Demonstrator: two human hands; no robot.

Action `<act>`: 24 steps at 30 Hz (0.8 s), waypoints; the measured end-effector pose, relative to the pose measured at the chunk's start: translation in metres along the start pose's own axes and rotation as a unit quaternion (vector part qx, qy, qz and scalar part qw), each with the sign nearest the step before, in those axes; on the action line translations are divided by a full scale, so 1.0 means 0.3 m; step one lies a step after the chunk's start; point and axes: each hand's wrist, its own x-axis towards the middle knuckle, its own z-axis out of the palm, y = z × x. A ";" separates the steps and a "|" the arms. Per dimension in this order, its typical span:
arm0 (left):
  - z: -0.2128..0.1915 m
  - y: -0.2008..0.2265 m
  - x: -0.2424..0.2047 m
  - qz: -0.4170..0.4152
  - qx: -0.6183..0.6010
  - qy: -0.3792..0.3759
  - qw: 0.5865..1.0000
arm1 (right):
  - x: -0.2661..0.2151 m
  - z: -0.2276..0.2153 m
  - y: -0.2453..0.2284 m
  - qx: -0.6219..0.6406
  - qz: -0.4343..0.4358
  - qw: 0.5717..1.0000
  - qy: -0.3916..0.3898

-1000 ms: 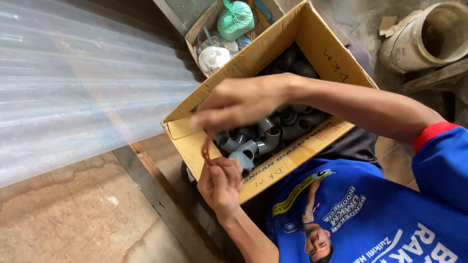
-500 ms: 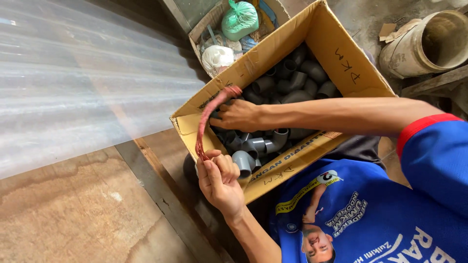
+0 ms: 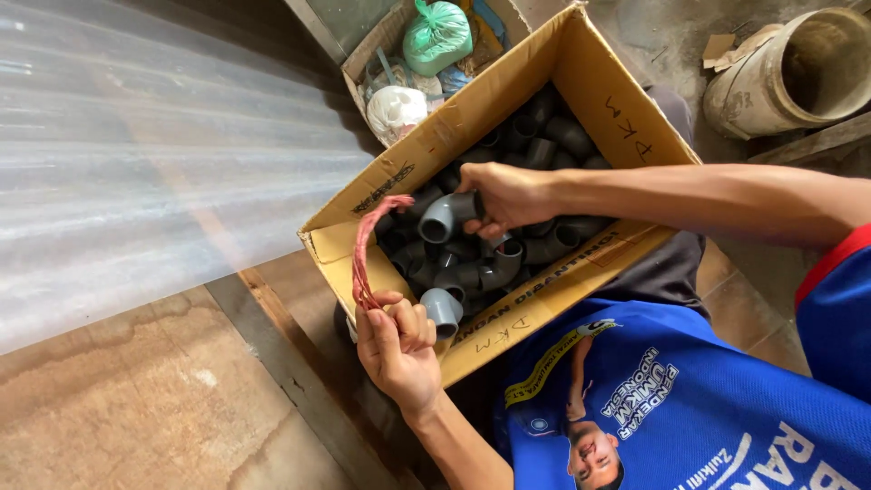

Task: Stringing PVC elbow joints onto a red cord

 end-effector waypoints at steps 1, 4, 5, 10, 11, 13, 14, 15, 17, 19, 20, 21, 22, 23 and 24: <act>0.003 0.000 -0.002 -0.006 0.009 0.002 1.000 | 0.006 0.018 0.007 0.020 0.013 1.000 0.017; 0.007 -0.003 -0.006 -0.014 0.010 -0.003 1.000 | 0.005 0.051 0.019 0.057 0.024 0.997 0.042; 0.004 -0.002 -0.013 -0.015 0.001 -0.004 1.000 | 0.008 0.064 0.023 0.071 0.028 0.996 0.048; 0.032 0.004 -0.005 -0.015 0.041 -0.013 0.999 | -0.023 0.083 -0.008 0.085 -0.018 0.993 0.076; 0.036 0.003 -0.004 -0.015 0.050 -0.014 0.999 | -0.031 0.088 -0.015 0.093 -0.037 0.992 0.078; 0.045 0.001 -0.011 -0.021 0.066 -0.016 0.997 | -0.050 0.107 -0.031 0.102 -0.049 0.991 0.076; 0.049 0.001 -0.014 -0.026 0.081 -0.016 0.996 | -0.059 0.117 -0.040 0.107 -0.059 0.990 0.075; 0.056 0.000 -0.018 -0.027 0.083 -0.019 0.996 | -0.062 0.118 -0.041 0.109 -0.061 0.989 0.074; 0.069 -0.002 -0.029 -0.026 0.087 -0.031 0.995 | -0.066 0.122 -0.044 0.114 -0.068 0.989 0.061; 0.090 0.010 -0.035 -0.030 0.096 -0.033 0.994 | -0.072 0.127 -0.043 0.110 -0.075 0.989 0.057; 0.100 0.016 -0.038 -0.034 0.104 -0.033 0.993 | -0.074 0.130 -0.043 0.105 -0.081 0.990 0.053; 0.107 0.020 -0.038 -0.033 0.105 -0.034 0.993 | -0.074 0.129 -0.042 0.105 -0.082 0.990 0.052; 0.114 0.023 -0.039 -0.030 0.107 -0.034 0.993 | -0.074 0.128 -0.041 0.105 -0.084 0.990 0.053; 0.119 0.029 -0.041 -0.027 0.110 -0.033 0.993 | -0.073 0.129 -0.038 0.104 -0.085 0.989 0.053; 0.120 0.031 -0.042 -0.026 0.111 -0.033 0.993 | -0.074 0.135 -0.039 0.105 -0.085 0.989 0.052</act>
